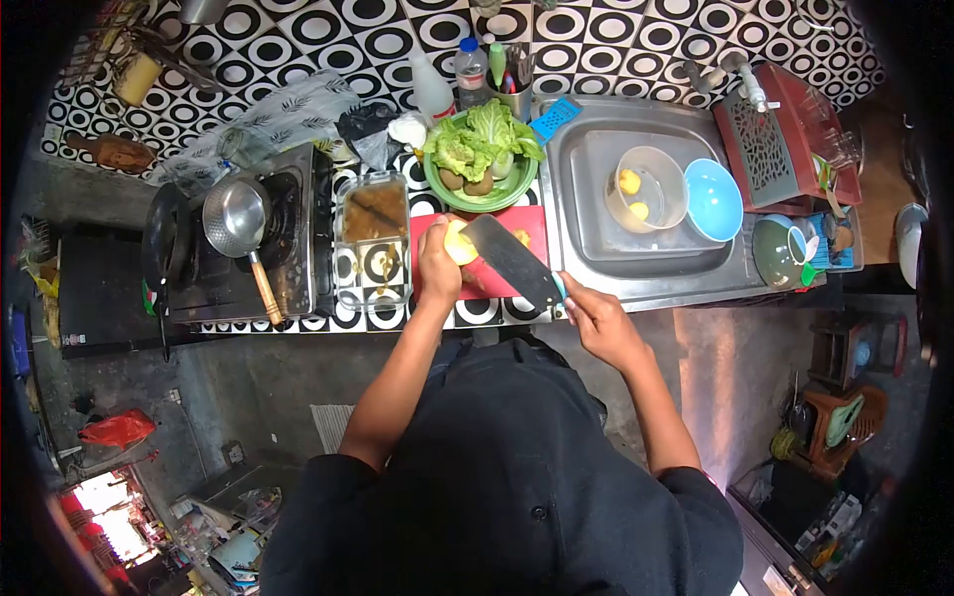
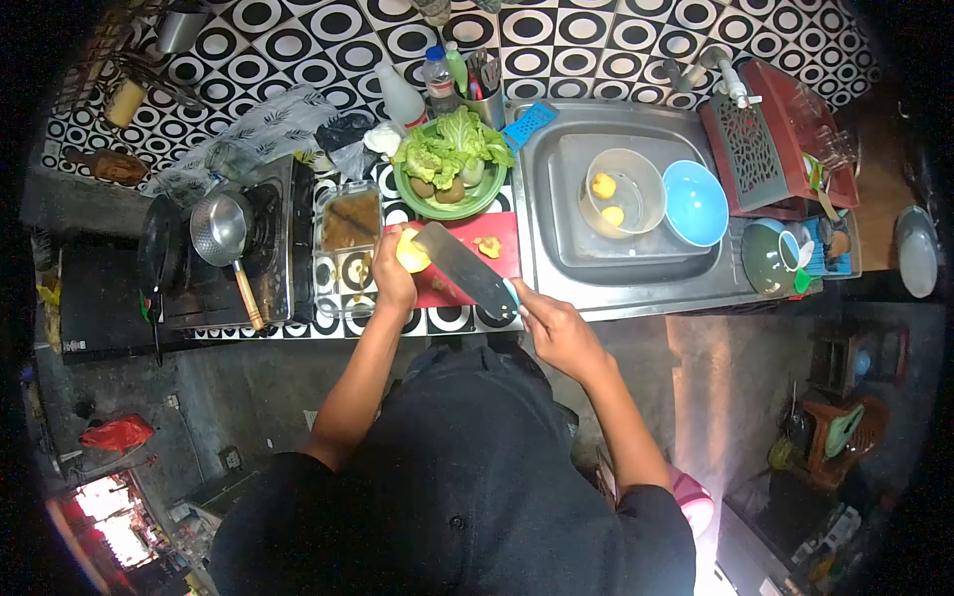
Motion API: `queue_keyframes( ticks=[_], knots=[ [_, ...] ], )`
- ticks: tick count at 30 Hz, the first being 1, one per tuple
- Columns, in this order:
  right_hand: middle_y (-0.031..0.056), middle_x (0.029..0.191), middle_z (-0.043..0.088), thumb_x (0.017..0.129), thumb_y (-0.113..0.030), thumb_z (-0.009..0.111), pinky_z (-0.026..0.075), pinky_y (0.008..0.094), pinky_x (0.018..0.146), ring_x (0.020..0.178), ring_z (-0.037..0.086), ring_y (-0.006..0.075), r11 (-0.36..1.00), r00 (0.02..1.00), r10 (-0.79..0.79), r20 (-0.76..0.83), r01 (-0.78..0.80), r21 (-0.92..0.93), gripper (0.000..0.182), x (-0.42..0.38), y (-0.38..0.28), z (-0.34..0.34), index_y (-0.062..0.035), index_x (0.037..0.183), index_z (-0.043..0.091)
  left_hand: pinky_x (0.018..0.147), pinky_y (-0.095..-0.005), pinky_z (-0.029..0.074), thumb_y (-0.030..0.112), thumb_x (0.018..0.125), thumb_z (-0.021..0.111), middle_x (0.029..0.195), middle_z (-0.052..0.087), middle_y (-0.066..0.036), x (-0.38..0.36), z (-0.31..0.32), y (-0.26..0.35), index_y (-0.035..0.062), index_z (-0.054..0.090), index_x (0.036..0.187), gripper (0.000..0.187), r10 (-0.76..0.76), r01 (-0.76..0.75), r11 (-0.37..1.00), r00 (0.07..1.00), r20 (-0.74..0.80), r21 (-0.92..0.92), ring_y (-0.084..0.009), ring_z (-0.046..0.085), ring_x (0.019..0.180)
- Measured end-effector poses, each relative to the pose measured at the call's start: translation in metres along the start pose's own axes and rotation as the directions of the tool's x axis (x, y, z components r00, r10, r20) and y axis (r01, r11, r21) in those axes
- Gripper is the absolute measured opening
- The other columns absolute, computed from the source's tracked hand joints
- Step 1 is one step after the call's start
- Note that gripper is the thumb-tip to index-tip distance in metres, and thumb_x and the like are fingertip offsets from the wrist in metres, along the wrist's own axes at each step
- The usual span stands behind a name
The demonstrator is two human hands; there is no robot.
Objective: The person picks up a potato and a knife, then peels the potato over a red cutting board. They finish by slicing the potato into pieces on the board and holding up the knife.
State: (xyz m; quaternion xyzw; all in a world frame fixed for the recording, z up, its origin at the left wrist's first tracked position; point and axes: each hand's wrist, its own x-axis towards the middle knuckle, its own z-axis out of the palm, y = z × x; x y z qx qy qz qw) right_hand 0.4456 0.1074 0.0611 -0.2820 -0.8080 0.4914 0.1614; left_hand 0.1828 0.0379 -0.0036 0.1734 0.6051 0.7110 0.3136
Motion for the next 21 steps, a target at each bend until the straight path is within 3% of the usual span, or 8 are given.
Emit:
queue_keyframes(
  ticks=[2, 5, 8, 10, 13, 17, 21],
  knots=[
    [0.0249, 0.088, 0.065, 0.094, 0.001, 0.056, 0.052, 0.0403, 0.074, 0.075, 0.065, 0.0366, 0.999, 1.000, -0.024, 0.019, 0.024, -0.021, 0.048, 0.001, -0.005, 0.000, 0.0016, 0.142, 0.052, 0.072, -0.0296, 0.049, 0.030, 0.106, 0.040, 0.086, 0.065, -0.007, -0.005, 0.004, 0.023, 0.0018, 0.065, 0.093, 0.040, -0.023, 0.023, 1.000, 1.000, -0.014, 0.018, -0.0149, 0.061, 0.075],
    [0.0255, 0.089, 0.065, 0.094, 0.001, 0.056, 0.052, 0.0410, 0.075, 0.077, 0.064, 0.0396, 0.998, 0.996, 0.067, 0.051, -0.068, 0.013, 0.048, -0.002, -0.007, 0.003, 0.0009, 0.142, 0.052, 0.071, -0.0293, 0.049, 0.031, 0.107, 0.040, 0.083, 0.064, -0.006, -0.001, -0.005, 0.023, 0.0019, 0.065, 0.093, 0.040, 0.003, -0.003, 0.999, 1.000, -0.001, 0.040, -0.0143, 0.060, 0.074],
    [0.0244, 0.089, 0.066, 0.095, 0.000, 0.056, 0.052, 0.0409, 0.074, 0.076, 0.064, 0.0387, 0.999, 0.999, 0.002, 0.045, 0.000, -0.045, 0.047, 0.004, -0.013, 0.005, -0.0009, 0.142, 0.053, 0.072, -0.0290, 0.051, 0.032, 0.105, 0.043, 0.088, 0.066, -0.007, -0.002, -0.018, 0.022, 0.0016, 0.064, 0.099, 0.037, -0.041, 0.037, 0.998, 0.996, 0.078, 0.050, -0.0143, 0.063, 0.077],
    [0.0240, 0.090, 0.066, 0.095, 0.001, 0.056, 0.052, 0.0415, 0.075, 0.077, 0.064, 0.0388, 0.998, 0.995, 0.056, 0.087, -0.052, -0.046, 0.047, 0.001, -0.019, 0.007, -0.0020, 0.142, 0.053, 0.073, -0.0287, 0.052, 0.032, 0.104, 0.045, 0.088, 0.066, -0.008, 0.005, -0.031, 0.017, 0.0026, 0.065, 0.098, 0.036, -0.043, 0.037, 0.996, 0.997, 0.068, 0.085, -0.0147, 0.063, 0.077],
    [0.0241, 0.092, 0.067, 0.095, 0.000, 0.056, 0.052, 0.0425, 0.077, 0.079, 0.065, 0.0397, 0.995, 0.992, 0.056, 0.112, -0.047, -0.083, 0.048, 0.003, -0.023, 0.012, -0.0029, 0.142, 0.052, 0.071, -0.0283, 0.052, 0.031, 0.104, 0.046, 0.086, 0.065, -0.008, 0.016, -0.053, 0.020, 0.0030, 0.065, 0.095, 0.035, -0.141, 0.131, 0.990, 0.964, 0.226, 0.058, -0.0150, 0.063, 0.076],
    [0.0251, 0.095, 0.067, 0.095, 0.000, 0.057, 0.052, 0.0441, 0.079, 0.084, 0.066, 0.0415, 0.993, 0.990, 0.056, 0.126, -0.042, -0.106, 0.048, 0.007, -0.033, 0.023, -0.0025, 0.142, 0.052, 0.068, -0.0286, 0.051, 0.028, 0.104, 0.045, 0.084, 0.064, -0.007, 0.012, -0.057, 0.029, 0.0013, 0.066, 0.094, 0.036, 0.049, -0.109, 0.961, 0.972, 0.231, 0.254, -0.0150, 0.062, 0.073],
    [0.0267, 0.095, 0.067, 0.095, 0.001, 0.057, 0.051, 0.0430, 0.079, 0.085, 0.066, 0.0421, 0.995, 0.992, 0.061, 0.106, -0.053, -0.080, 0.049, 0.005, -0.039, 0.040, -0.0022, 0.143, 0.052, 0.068, -0.0287, 0.050, 0.029, 0.105, 0.044, 0.084, 0.064, -0.007, 0.022, -0.077, 0.012, 0.0006, 0.066, 0.094, 0.038, 0.058, -0.125, 0.953, 0.970, 0.237, 0.276, -0.0150, 0.061, 0.073]
  ],
)
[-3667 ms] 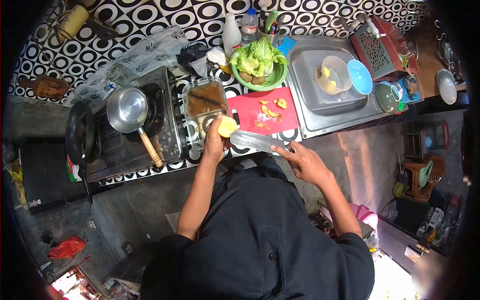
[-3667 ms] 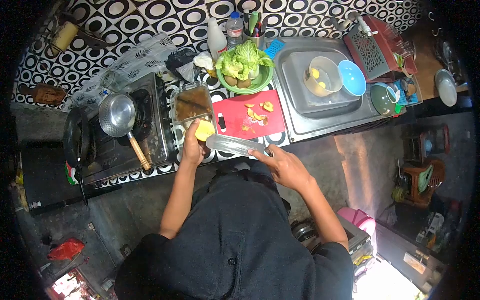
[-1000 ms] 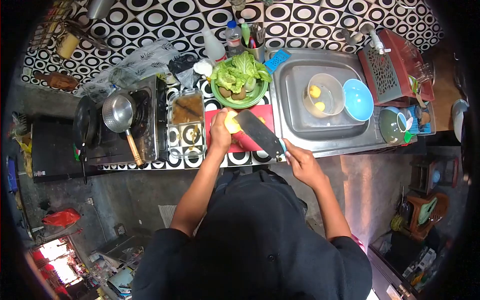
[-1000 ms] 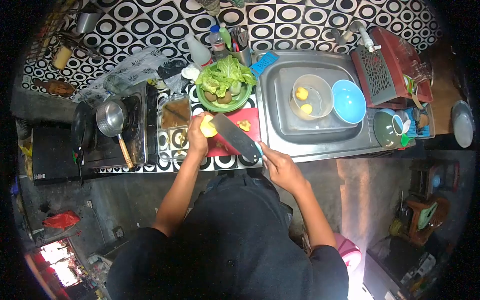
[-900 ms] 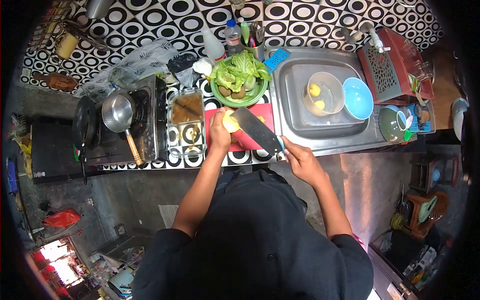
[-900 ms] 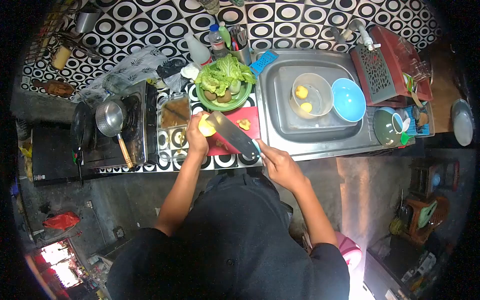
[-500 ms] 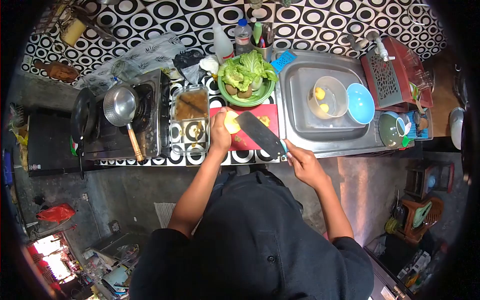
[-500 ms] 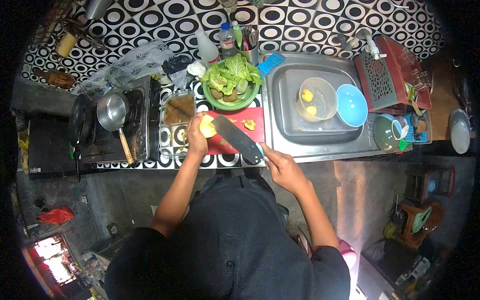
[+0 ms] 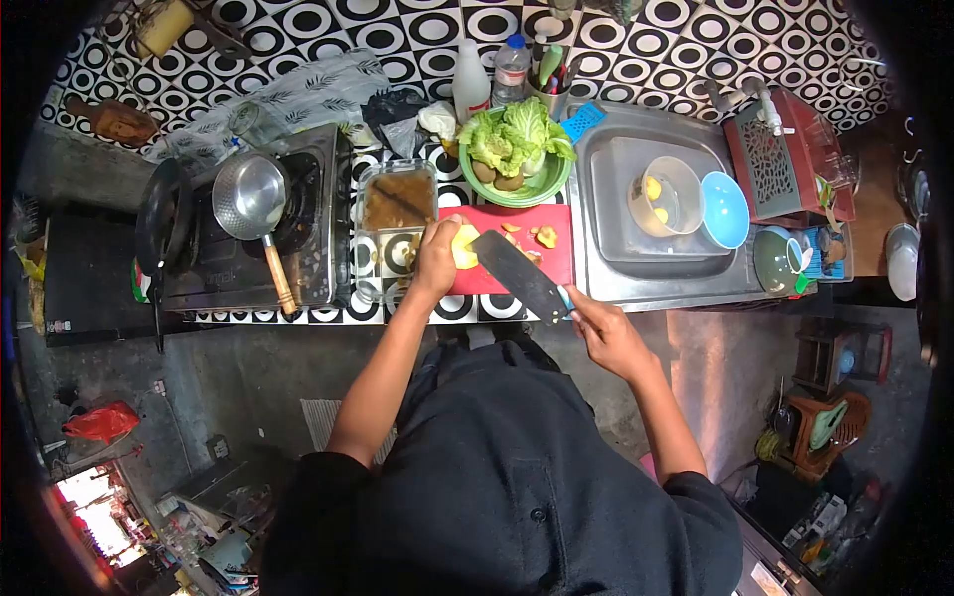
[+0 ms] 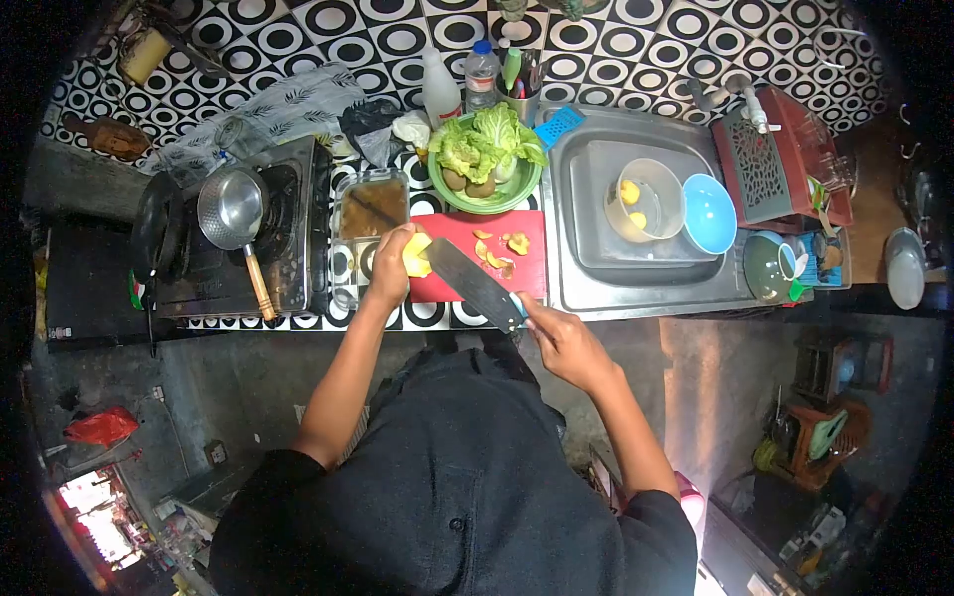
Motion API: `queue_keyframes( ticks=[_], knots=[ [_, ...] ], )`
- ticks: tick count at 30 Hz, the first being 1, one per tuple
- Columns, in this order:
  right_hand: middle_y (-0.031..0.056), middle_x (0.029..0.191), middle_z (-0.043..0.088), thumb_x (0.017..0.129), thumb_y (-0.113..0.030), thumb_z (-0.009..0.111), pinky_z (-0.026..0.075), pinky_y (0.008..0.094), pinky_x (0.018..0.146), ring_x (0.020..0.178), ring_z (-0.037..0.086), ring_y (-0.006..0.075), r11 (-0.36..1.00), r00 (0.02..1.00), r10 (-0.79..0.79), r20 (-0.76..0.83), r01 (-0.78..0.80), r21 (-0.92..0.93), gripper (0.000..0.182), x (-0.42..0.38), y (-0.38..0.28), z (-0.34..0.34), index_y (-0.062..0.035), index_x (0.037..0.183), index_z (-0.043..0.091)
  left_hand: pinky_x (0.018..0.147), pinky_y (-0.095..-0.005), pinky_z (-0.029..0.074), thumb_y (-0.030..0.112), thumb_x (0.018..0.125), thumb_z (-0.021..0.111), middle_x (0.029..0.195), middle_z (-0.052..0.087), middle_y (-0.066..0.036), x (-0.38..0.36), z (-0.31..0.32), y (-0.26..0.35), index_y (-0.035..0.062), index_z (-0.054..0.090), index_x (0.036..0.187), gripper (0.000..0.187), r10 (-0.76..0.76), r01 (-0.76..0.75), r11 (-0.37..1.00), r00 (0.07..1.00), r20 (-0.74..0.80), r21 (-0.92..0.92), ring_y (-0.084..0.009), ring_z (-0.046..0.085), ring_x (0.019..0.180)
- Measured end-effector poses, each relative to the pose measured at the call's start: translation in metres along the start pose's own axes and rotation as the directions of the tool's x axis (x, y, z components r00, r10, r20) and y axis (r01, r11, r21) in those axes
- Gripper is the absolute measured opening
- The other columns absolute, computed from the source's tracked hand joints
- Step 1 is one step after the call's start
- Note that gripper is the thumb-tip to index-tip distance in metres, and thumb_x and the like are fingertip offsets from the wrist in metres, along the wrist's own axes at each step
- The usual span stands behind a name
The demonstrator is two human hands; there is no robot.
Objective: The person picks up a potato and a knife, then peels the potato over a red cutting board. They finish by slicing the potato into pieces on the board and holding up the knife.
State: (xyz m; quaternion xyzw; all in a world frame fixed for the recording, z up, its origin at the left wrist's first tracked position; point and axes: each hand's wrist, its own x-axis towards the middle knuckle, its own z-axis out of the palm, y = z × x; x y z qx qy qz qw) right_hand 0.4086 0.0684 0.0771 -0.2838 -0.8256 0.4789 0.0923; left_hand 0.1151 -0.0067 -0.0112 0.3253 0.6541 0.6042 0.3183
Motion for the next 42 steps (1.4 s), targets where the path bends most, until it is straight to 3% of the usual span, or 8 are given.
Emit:
queue_keyframes(
  ticks=[5, 7, 18, 25, 32, 35, 39, 42],
  knots=[
    [0.0260, 0.088, 0.064, 0.095, 0.002, 0.055, 0.051, 0.0413, 0.076, 0.078, 0.065, 0.0404, 0.999, 0.999, 0.037, 0.005, -0.036, -0.017, 0.051, 0.000, -0.018, 0.016, -0.0028, 0.145, 0.049, 0.069, -0.0283, 0.050, 0.032, 0.107, 0.038, 0.082, 0.064, -0.007, -0.009, -0.008, 0.003, 0.0014, 0.065, 0.091, 0.044, -0.092, 0.084, 0.978, 0.995, -0.037, -0.189, -0.0140, 0.060, 0.072],
    [0.0244, 0.084, 0.063, 0.095, 0.002, 0.055, 0.051, 0.0408, 0.074, 0.074, 0.064, 0.0378, 0.999, 0.999, 0.051, -0.011, -0.051, 0.002, 0.052, -0.002, -0.022, 0.025, -0.0032, 0.146, 0.048, 0.071, -0.0281, 0.050, 0.032, 0.108, 0.035, 0.081, 0.064, -0.007, -0.011, -0.010, -0.009, 0.0012, 0.064, 0.090, 0.046, 0.138, -0.130, 0.988, 0.984, -0.112, 0.082, -0.0140, 0.059, 0.073],
    [0.0181, 0.079, 0.063, 0.094, 0.004, 0.056, 0.051, 0.0379, 0.070, 0.068, 0.062, 0.0286, 0.999, 0.995, 0.015, -0.095, -0.018, -0.033, 0.050, -0.001, -0.037, 0.053, -0.0032, 0.143, 0.053, 0.077, -0.0349, 0.049, 0.020, 0.110, 0.025, 0.088, 0.061, -0.014, -0.021, -0.037, 0.013, -0.0031, 0.059, 0.090, 0.046, 0.350, -0.339, 0.921, 0.937, -0.021, 0.192, -0.0229, 0.060, 0.080],
    [0.0160, 0.085, 0.064, 0.086, 0.007, 0.060, 0.051, 0.0396, 0.071, 0.076, 0.064, 0.0325, 0.989, 0.987, -0.083, -0.135, 0.065, -0.130, 0.053, 0.001, -0.042, 0.066, -0.0063, 0.137, 0.059, 0.063, -0.0444, 0.046, 0.025, 0.105, 0.033, 0.071, 0.060, -0.020, -0.014, -0.052, 0.025, -0.0009, 0.060, 0.088, 0.041, 0.243, -0.241, 0.966, 0.970, -0.011, 0.091, -0.0395, 0.061, 0.065],
    [0.0121, 0.083, 0.059, 0.084, 0.003, 0.065, 0.049, 0.0446, 0.073, 0.080, 0.061, 0.0333, 0.933, 0.972, -0.124, -0.198, 0.046, -0.357, 0.046, -0.002, -0.044, 0.062, -0.0128, 0.128, 0.067, 0.065, -0.0457, 0.045, 0.022, 0.104, 0.034, 0.073, 0.060, -0.022, 0.009, -0.052, 0.018, -0.0006, 0.059, 0.085, 0.039, 0.320, -0.330, 0.923, 0.944, 0.082, 0.199, -0.0411, 0.060, 0.066],
    [0.0128, 0.084, 0.058, 0.085, 0.003, 0.064, 0.048, 0.0440, 0.072, 0.080, 0.060, 0.0335, 0.927, 0.963, -0.105, -0.246, 0.006, -0.375, 0.046, -0.004, -0.038, 0.058, -0.0115, 0.129, 0.066, 0.051, -0.0341, 0.045, 0.029, 0.108, 0.031, 0.070, 0.061, -0.012, 0.028, -0.042, -0.009, 0.0020, 0.059, 0.086, 0.046, 0.464, -0.473, 0.858, 0.881, 0.092, 0.200, -0.0229, 0.056, 0.053],
    [0.0132, 0.085, 0.058, 0.086, 0.002, 0.064, 0.048, 0.0438, 0.072, 0.081, 0.060, 0.0339, 0.923, 0.951, -0.066, -0.302, -0.057, -0.380, 0.047, -0.005, -0.025, 0.049, -0.0121, 0.131, 0.064, 0.046, -0.0283, 0.047, 0.044, 0.108, 0.037, 0.075, 0.065, -0.011, 0.034, -0.024, -0.017, 0.0034, 0.061, 0.093, 0.050, -0.185, 0.212, 0.903, 0.977, 0.108, -0.373, -0.0199, 0.060, 0.054],
    [0.0131, 0.086, 0.057, 0.085, 0.000, 0.065, 0.049, 0.0444, 0.073, 0.081, 0.060, 0.0340, 0.933, 0.952, -0.037, -0.305, -0.077, -0.353, 0.051, -0.005, -0.013, 0.045, -0.0155, 0.134, 0.063, 0.046, -0.0283, 0.047, 0.045, 0.107, 0.037, 0.077, 0.065, -0.013, 0.032, -0.013, -0.008, 0.0022, 0.061, 0.097, 0.050, -0.224, 0.389, 0.743, 0.911, 0.346, -0.544, -0.0203, 0.061, 0.054]
  ],
)
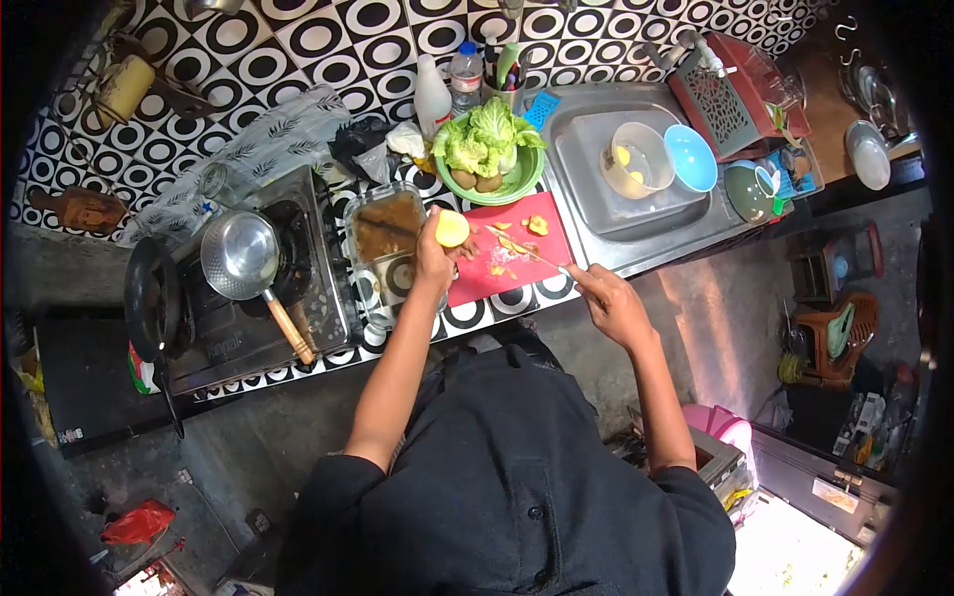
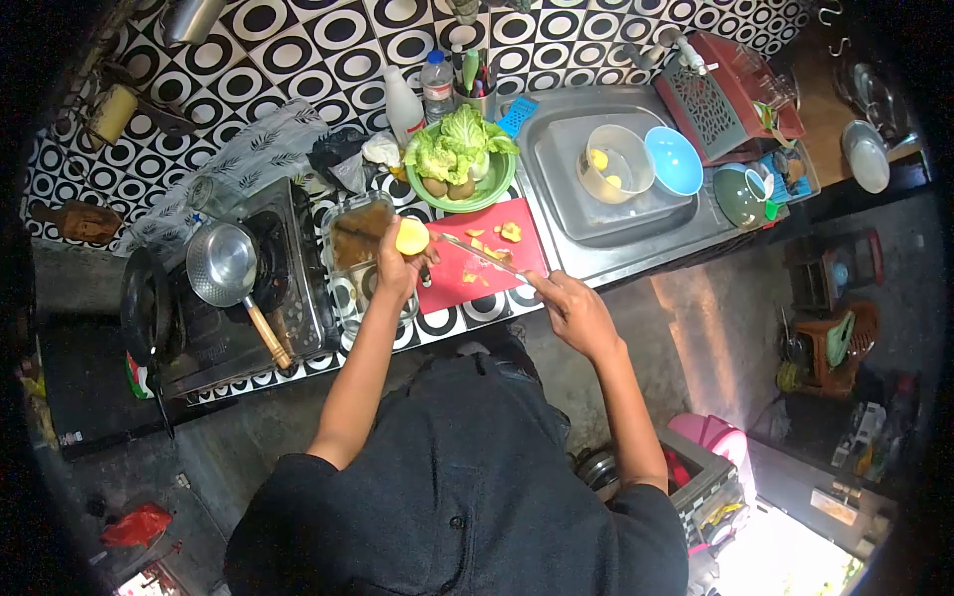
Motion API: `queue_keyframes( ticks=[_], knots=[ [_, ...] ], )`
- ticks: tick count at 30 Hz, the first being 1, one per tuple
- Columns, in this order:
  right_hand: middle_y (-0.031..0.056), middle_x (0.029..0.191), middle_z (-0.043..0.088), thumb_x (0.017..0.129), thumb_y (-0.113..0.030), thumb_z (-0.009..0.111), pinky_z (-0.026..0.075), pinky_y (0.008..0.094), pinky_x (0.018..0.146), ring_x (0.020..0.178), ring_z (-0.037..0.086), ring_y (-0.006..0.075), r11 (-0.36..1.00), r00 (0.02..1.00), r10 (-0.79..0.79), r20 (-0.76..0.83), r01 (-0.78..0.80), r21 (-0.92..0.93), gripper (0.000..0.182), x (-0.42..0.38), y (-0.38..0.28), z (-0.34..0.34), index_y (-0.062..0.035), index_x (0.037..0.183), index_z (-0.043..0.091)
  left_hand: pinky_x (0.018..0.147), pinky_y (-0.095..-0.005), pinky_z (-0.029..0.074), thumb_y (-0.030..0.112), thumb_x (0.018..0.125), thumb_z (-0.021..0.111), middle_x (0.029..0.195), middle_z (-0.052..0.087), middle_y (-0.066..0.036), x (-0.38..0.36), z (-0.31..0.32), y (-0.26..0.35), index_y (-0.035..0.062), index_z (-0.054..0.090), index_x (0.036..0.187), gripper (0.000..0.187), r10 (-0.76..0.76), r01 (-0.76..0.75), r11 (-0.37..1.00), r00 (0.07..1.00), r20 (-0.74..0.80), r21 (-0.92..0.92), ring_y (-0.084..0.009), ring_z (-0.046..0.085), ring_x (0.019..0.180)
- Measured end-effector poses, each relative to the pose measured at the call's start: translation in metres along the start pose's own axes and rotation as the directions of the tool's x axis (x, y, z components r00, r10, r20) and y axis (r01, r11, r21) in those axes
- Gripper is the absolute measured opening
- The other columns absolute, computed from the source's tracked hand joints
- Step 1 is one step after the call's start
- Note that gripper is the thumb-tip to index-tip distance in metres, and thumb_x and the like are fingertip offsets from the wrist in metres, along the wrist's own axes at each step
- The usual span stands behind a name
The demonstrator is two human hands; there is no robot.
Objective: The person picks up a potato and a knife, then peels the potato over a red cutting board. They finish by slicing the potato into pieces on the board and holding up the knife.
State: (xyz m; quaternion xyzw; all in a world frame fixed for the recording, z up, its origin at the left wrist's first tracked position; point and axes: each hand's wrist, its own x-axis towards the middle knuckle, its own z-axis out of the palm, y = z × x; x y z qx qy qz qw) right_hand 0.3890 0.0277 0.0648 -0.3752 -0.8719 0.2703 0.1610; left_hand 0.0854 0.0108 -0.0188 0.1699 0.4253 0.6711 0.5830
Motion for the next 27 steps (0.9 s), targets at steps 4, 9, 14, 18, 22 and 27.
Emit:
queue_keyframes(
  ticks=[4, 9, 14, 18, 22, 27],
  knots=[
    [0.0135, 0.088, 0.054, 0.085, -0.001, 0.067, 0.048, 0.0445, 0.074, 0.082, 0.059, 0.0334, 0.999, 1.000, 0.021, 0.020, -0.022, 0.047, 0.055, 0.004, 0.010, -0.003, -0.0194, 0.137, 0.063, 0.049, -0.0288, 0.050, 0.044, 0.104, 0.046, 0.094, 0.069, -0.012, 0.004, 0.003, -0.006, 0.0051, 0.057, 0.111, 0.041, -0.083, 0.094, 0.989, 0.992, 0.093, -0.116, -0.0199, 0.064, 0.066],
    [0.0154, 0.090, 0.055, 0.088, -0.002, 0.065, 0.049, 0.0453, 0.075, 0.080, 0.060, 0.0337, 0.998, 0.997, 0.037, 0.074, -0.041, 0.054, 0.051, 0.008, 0.036, 0.000, -0.0178, 0.136, 0.063, 0.072, -0.0302, 0.050, 0.023, 0.100, 0.050, 0.114, 0.058, -0.009, -0.009, 0.002, 0.003, 0.0066, 0.051, 0.130, 0.034, -0.043, 0.032, 0.996, 0.989, 0.145, 0.077, -0.0135, 0.055, 0.086],
    [0.0199, 0.093, 0.068, 0.095, -0.006, 0.057, 0.052, 0.0416, 0.080, 0.082, 0.066, 0.0320, 0.869, 0.973, 0.190, 0.132, -0.229, 0.439, 0.040, 0.013, 0.087, 0.045, -0.0060, 0.135, 0.061, 0.083, -0.0275, 0.051, 0.006, 0.094, 0.063, 0.116, 0.058, -0.007, -0.025, 0.023, 0.005, 0.0023, 0.043, 0.143, 0.053, 0.004, -0.063, 0.867, 0.993, 0.120, 0.494, -0.0124, 0.057, 0.095],
    [0.0160, 0.086, 0.070, 0.100, -0.009, 0.052, 0.052, 0.0348, 0.078, 0.077, 0.066, 0.0216, 0.781, 0.936, 0.264, 0.233, -0.349, 0.518, 0.036, 0.015, 0.115, 0.076, -0.0006, 0.135, 0.060, 0.097, -0.0308, 0.052, -0.005, 0.084, 0.075, 0.122, 0.060, -0.010, -0.035, 0.047, -0.002, 0.0004, 0.039, 0.148, 0.073, 0.198, -0.219, 0.710, 0.974, 0.110, 0.669, -0.0168, 0.060, 0.113],
    [0.0086, 0.082, 0.068, 0.101, -0.011, 0.053, 0.051, 0.0306, 0.071, 0.072, 0.060, 0.0137, 0.671, 0.875, 0.289, 0.388, -0.474, 0.570, 0.036, 0.027, 0.128, 0.089, -0.0020, 0.136, 0.061, 0.098, -0.0314, 0.053, 0.002, 0.080, 0.082, 0.127, 0.062, -0.013, -0.045, 0.067, 0.003, 0.0025, 0.044, 0.145, 0.075, 0.307, -0.288, 0.484, 0.940, 0.147, 0.826, -0.0188, 0.061, 0.116],
    [0.0044, 0.089, 0.069, 0.101, -0.011, 0.056, 0.048, 0.0255, 0.068, 0.073, 0.056, 0.0078, 0.647, 0.879, 0.259, 0.401, -0.466, 0.604, 0.038, 0.037, 0.127, 0.077, -0.0026, 0.138, 0.060, 0.093, -0.0328, 0.054, 0.005, 0.079, 0.083, 0.127, 0.062, -0.013, -0.053, 0.081, 0.006, 0.0039, 0.055, 0.135, 0.063, 0.436, -0.301, 0.174, 0.877, 0.200, 0.938, -0.0184, 0.061, 0.117]
  ],
)
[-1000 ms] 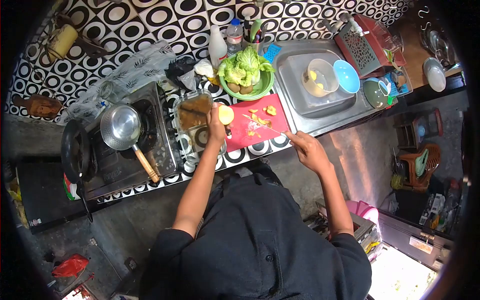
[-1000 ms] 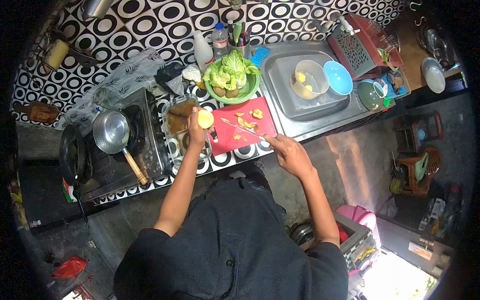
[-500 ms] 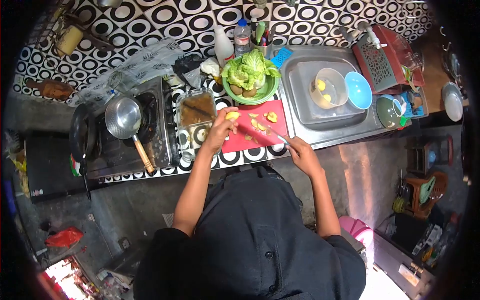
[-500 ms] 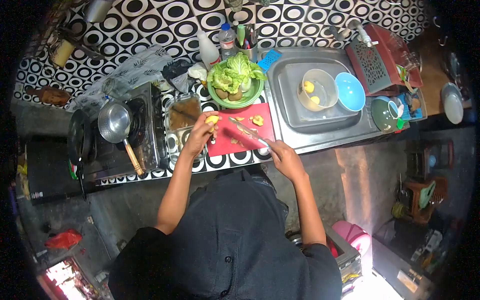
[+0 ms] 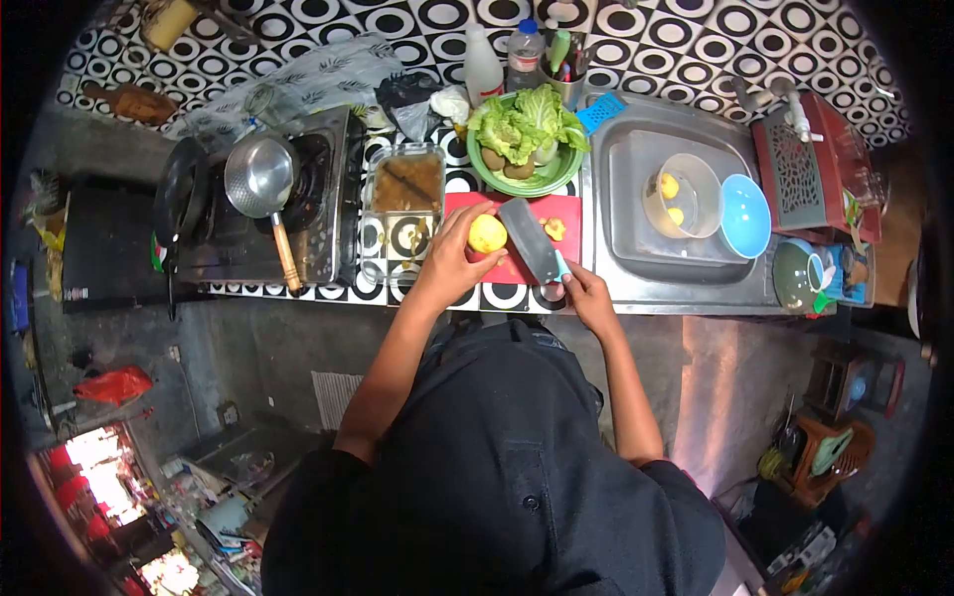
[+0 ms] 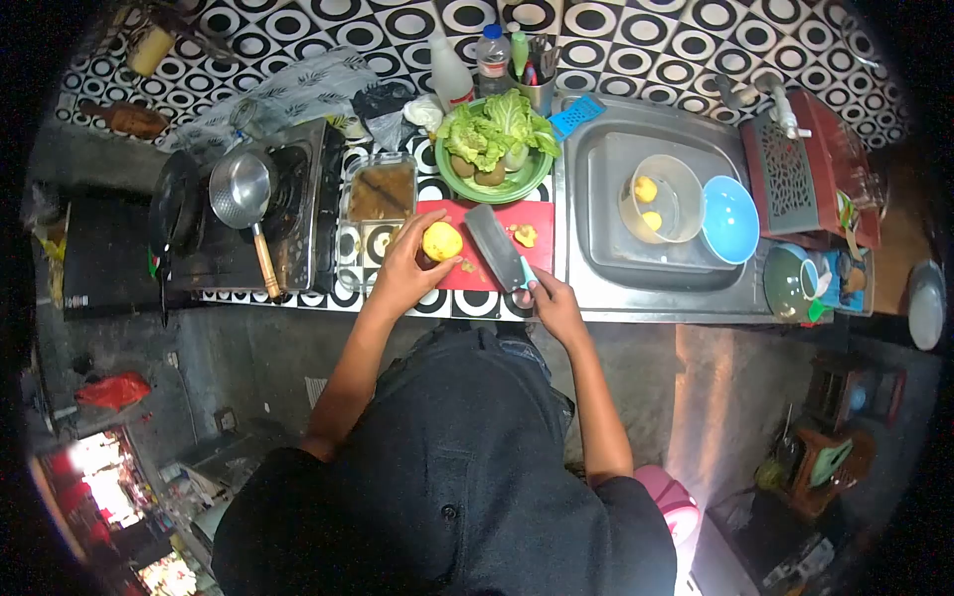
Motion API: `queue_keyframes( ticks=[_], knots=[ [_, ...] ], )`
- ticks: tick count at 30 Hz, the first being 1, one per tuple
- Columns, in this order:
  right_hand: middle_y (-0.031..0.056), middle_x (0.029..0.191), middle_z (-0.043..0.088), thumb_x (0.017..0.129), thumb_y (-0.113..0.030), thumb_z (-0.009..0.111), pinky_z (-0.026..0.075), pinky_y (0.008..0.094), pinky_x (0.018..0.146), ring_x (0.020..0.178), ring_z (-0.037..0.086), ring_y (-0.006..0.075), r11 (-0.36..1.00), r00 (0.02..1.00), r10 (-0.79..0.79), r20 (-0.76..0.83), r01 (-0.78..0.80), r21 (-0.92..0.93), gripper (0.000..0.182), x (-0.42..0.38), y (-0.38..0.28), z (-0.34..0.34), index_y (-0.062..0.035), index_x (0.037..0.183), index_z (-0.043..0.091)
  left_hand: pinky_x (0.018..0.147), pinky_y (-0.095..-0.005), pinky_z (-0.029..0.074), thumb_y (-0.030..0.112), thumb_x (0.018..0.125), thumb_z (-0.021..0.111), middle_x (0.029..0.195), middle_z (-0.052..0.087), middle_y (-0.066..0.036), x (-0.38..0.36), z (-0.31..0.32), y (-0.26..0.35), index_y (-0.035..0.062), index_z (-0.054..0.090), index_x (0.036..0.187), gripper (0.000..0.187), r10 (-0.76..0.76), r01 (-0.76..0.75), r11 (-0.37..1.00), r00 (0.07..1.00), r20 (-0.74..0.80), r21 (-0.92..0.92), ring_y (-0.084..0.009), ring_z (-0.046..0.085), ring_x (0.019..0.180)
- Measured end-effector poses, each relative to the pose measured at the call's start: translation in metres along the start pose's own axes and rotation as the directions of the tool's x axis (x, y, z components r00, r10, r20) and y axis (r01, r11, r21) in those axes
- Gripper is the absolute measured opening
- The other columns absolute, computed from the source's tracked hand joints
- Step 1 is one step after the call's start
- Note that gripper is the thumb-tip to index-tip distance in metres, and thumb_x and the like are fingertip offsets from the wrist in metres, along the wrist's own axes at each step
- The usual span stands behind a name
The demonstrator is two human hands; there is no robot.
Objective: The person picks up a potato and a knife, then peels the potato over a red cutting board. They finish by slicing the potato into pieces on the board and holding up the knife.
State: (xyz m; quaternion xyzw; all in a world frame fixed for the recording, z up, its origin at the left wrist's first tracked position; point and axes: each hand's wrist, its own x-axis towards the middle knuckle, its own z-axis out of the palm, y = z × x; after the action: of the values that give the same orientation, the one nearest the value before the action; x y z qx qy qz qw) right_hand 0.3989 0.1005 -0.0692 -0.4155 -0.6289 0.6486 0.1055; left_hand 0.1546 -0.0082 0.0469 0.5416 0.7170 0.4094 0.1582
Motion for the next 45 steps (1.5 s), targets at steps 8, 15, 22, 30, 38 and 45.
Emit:
queue_keyframes(
  ticks=[8, 15, 22, 30, 38, 45],
  knots=[
    [-0.0005, 0.087, 0.062, 0.097, -0.015, 0.065, 0.042, 0.0216, 0.056, 0.065, 0.050, 0.0050, 0.929, 0.971, -0.209, -0.116, 0.234, 0.288, 0.047, -0.025, -0.060, -0.009, 0.0021, 0.139, 0.055, 0.095, -0.0268, 0.052, -0.011, 0.084, 0.071, 0.129, 0.059, -0.010, -0.011, 0.040, 0.001, -0.0007, 0.046, 0.144, 0.066, -0.296, 0.297, 0.838, 0.952, 0.076, -0.458, -0.0126, 0.059, 0.113],
    [0.0008, 0.078, 0.054, 0.098, -0.013, 0.059, 0.040, 0.0235, 0.058, 0.064, 0.048, 0.0084, 0.798, 0.974, -0.225, -0.012, 0.191, 0.572, 0.031, -0.025, -0.079, -0.003, 0.0014, 0.126, 0.058, 0.101, -0.0306, 0.053, -0.010, 0.087, 0.070, 0.130, 0.057, -0.011, -0.016, 0.047, 0.020, -0.0039, 0.045, 0.145, 0.063, -0.305, 0.358, 0.602, 0.929, 0.209, -0.714, -0.0168, 0.060, 0.117],
    [-0.0006, 0.077, 0.052, 0.103, -0.016, 0.056, 0.040, 0.0231, 0.059, 0.064, 0.045, 0.0065, 0.688, 0.922, -0.387, -0.021, 0.303, 0.659, 0.030, -0.016, -0.115, 0.023, 0.0025, 0.127, 0.057, 0.097, -0.0274, 0.051, -0.003, 0.087, 0.075, 0.129, 0.055, -0.008, -0.029, 0.049, 0.019, -0.0059, 0.044, 0.145, 0.066, -0.296, 0.340, 0.604, 0.936, 0.193, -0.721, -0.0135, 0.060, 0.113],
    [0.0000, 0.077, 0.054, 0.105, -0.018, 0.054, 0.041, 0.0220, 0.059, 0.063, 0.048, 0.0071, 0.774, 0.942, -0.336, -0.007, 0.280, 0.568, 0.028, -0.011, -0.133, 0.046, 0.0013, 0.124, 0.058, 0.102, -0.0326, 0.049, -0.010, 0.083, 0.074, 0.124, 0.058, -0.010, -0.018, 0.023, 0.006, 0.0013, 0.044, 0.124, 0.052, -0.229, 0.221, 0.469, 0.965, 0.124, -0.855, -0.0167, 0.059, 0.118],
    [0.0048, 0.085, 0.060, 0.103, -0.022, 0.057, 0.043, 0.0228, 0.060, 0.068, 0.052, 0.0094, 0.851, 0.940, -0.326, -0.103, 0.339, 0.400, 0.033, -0.010, -0.152, 0.071, 0.0029, 0.124, 0.059, 0.079, -0.0268, 0.049, 0.035, 0.104, 0.058, 0.107, 0.064, -0.006, -0.016, -0.005, -0.013, -0.0021, 0.054, 0.132, 0.046, -0.216, 0.244, 0.455, 0.963, 0.159, -0.856, -0.0108, 0.058, 0.093],
    [0.0093, 0.081, 0.053, 0.089, -0.006, 0.066, 0.045, 0.0367, 0.066, 0.071, 0.054, 0.0235, 0.574, 0.639, -0.727, 0.250, 0.766, -0.289, 0.051, -0.020, -0.191, 0.074, -0.0049, 0.139, 0.060, 0.073, -0.0280, 0.050, 0.057, 0.106, 0.036, 0.105, 0.065, -0.008, -0.018, -0.008, -0.030, -0.0001, 0.055, 0.131, 0.065, -0.250, 0.159, 0.262, 0.964, 0.092, -0.952, -0.0123, 0.059, 0.087]
  ],
)
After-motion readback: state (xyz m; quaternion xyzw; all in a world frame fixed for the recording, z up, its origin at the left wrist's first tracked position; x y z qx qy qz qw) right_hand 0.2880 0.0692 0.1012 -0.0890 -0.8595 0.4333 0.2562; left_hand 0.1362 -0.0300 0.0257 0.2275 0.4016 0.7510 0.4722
